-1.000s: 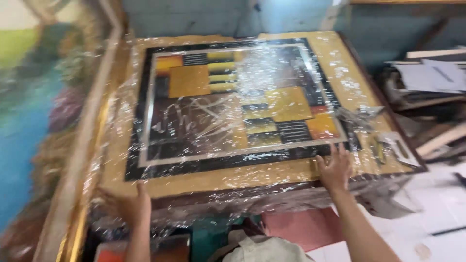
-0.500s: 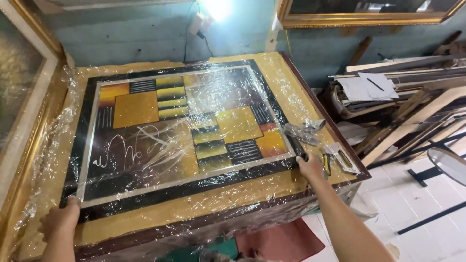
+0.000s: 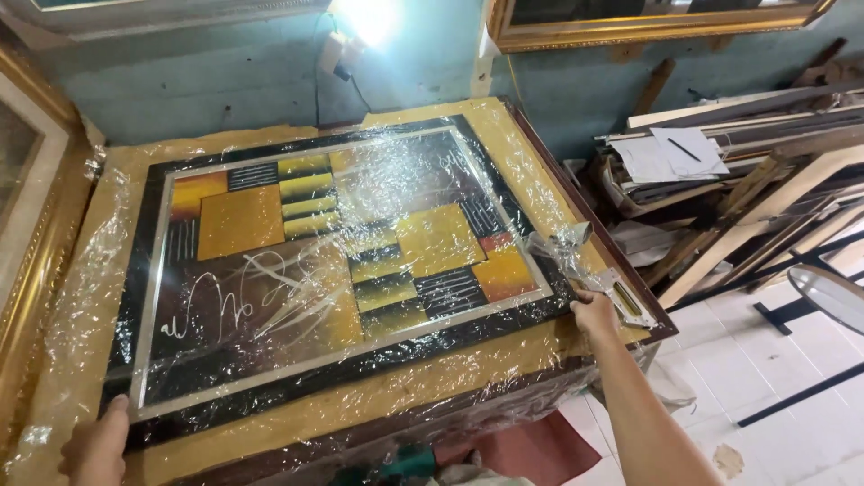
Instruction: Cleaning a framed painting with a cloth and then wrapping it in plastic wrap for protection.
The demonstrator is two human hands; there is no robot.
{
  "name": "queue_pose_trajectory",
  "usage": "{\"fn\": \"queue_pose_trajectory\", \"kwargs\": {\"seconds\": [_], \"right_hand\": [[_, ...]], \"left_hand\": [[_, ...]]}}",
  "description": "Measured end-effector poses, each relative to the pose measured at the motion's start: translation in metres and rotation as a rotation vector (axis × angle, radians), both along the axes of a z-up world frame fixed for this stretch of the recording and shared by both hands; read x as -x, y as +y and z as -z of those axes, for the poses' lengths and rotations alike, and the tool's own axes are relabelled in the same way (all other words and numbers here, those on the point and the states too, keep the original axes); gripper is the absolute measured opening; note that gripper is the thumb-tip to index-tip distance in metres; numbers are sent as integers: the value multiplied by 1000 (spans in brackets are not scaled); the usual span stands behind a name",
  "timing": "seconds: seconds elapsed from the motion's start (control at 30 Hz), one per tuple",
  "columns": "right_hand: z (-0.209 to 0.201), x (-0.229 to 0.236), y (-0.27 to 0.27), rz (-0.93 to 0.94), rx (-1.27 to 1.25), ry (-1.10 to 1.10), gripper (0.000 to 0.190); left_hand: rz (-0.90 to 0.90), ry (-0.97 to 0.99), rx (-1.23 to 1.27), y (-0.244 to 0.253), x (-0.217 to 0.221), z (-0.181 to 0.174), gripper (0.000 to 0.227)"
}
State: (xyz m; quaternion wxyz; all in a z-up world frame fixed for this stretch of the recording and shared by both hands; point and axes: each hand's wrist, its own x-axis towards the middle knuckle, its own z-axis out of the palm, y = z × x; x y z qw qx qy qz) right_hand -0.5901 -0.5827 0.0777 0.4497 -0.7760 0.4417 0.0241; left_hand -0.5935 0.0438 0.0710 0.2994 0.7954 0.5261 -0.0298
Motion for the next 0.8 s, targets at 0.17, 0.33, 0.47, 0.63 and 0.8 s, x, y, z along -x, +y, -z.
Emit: {"fn": "queue_pose_trajectory", "kwargs": {"seconds": [0.17,0.33,0.47,0.63,0.8], "right_hand": [[-5,12,4,-111,87,59,35],[-35,43,2,-13,50,-72,29],[-24,68,-38,190,253,-122,26],[-18,79,-48,73,311,-55,28],[3,78,-59,-86,373,-46,27]], "left_hand": [[14,61,-182,5,-7,27,64],[68,-97,-281,-59,9,-6,64],[197,-398,-301,-155,33,-38,57],[580,-529,-393,-241,45,-5,60],[1077,-428,-386,-296,37,29,68]]}}
